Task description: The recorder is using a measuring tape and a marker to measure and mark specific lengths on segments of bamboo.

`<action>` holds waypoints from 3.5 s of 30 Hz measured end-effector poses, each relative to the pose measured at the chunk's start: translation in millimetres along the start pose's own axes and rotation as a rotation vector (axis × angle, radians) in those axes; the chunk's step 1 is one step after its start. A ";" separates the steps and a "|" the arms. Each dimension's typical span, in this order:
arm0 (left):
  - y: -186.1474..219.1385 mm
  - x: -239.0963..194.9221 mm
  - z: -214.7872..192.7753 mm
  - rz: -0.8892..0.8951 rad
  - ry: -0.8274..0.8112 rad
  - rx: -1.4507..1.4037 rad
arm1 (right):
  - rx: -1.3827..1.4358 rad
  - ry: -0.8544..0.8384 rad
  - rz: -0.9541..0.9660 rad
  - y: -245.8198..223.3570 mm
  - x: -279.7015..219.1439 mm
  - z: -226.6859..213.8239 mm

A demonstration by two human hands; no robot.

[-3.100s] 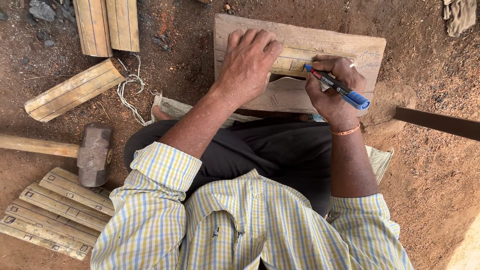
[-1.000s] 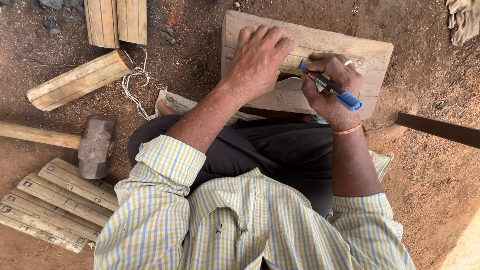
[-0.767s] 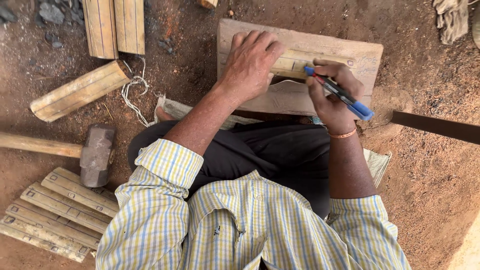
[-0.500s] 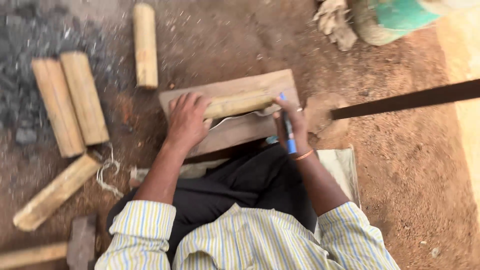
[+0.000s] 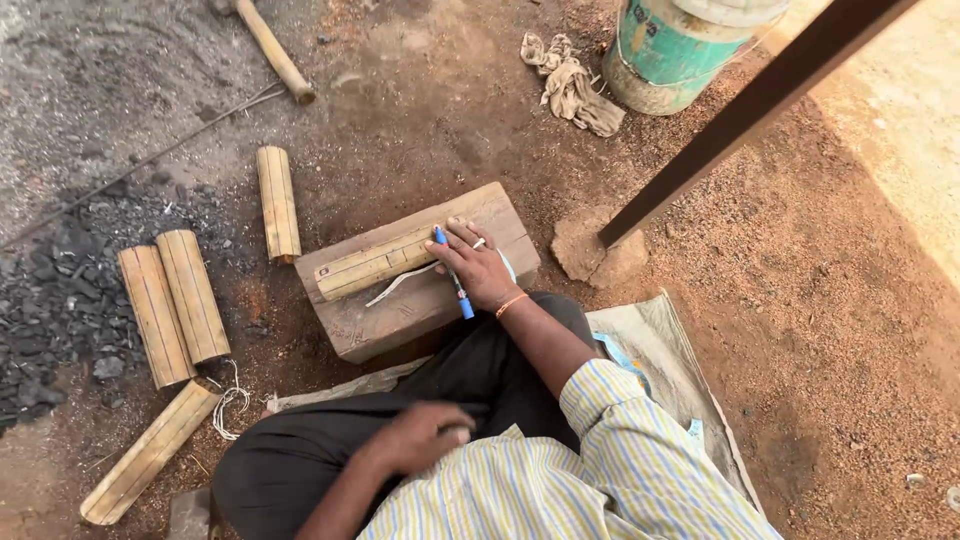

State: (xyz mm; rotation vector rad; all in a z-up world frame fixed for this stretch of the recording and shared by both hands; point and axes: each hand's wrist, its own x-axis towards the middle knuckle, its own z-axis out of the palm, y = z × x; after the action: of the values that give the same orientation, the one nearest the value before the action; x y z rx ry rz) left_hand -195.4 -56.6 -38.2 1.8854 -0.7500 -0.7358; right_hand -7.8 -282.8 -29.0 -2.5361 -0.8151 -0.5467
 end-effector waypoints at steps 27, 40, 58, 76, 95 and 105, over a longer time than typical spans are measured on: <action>36.3 -50.6 32.7 -0.207 0.263 0.048 | 0.687 0.001 0.279 11.9 -25.2 4.5; -27.0 16.5 -169.3 -0.321 0.883 0.537 | 0.611 0.362 0.269 62.3 -40.2 32.7; -91.2 31.8 -193.6 -0.145 0.881 0.250 | 0.637 0.254 0.330 54.7 -39.6 17.3; -70.5 19.1 -181.8 -0.121 0.892 0.260 | 0.578 0.274 0.410 56.6 -41.9 20.1; -46.4 95.2 -194.1 -0.159 0.714 0.724 | 0.546 0.276 0.430 47.8 -35.3 14.2; -47.5 131.8 -204.4 -0.270 0.544 0.685 | 0.559 0.303 0.414 55.1 -38.9 21.4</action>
State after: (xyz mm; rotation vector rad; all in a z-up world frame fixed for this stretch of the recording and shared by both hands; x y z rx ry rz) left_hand 50.5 -27.8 -27.9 2.6852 -0.4160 -0.0769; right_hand 2.1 -330.6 -80.3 -1.9608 -0.2643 -0.4668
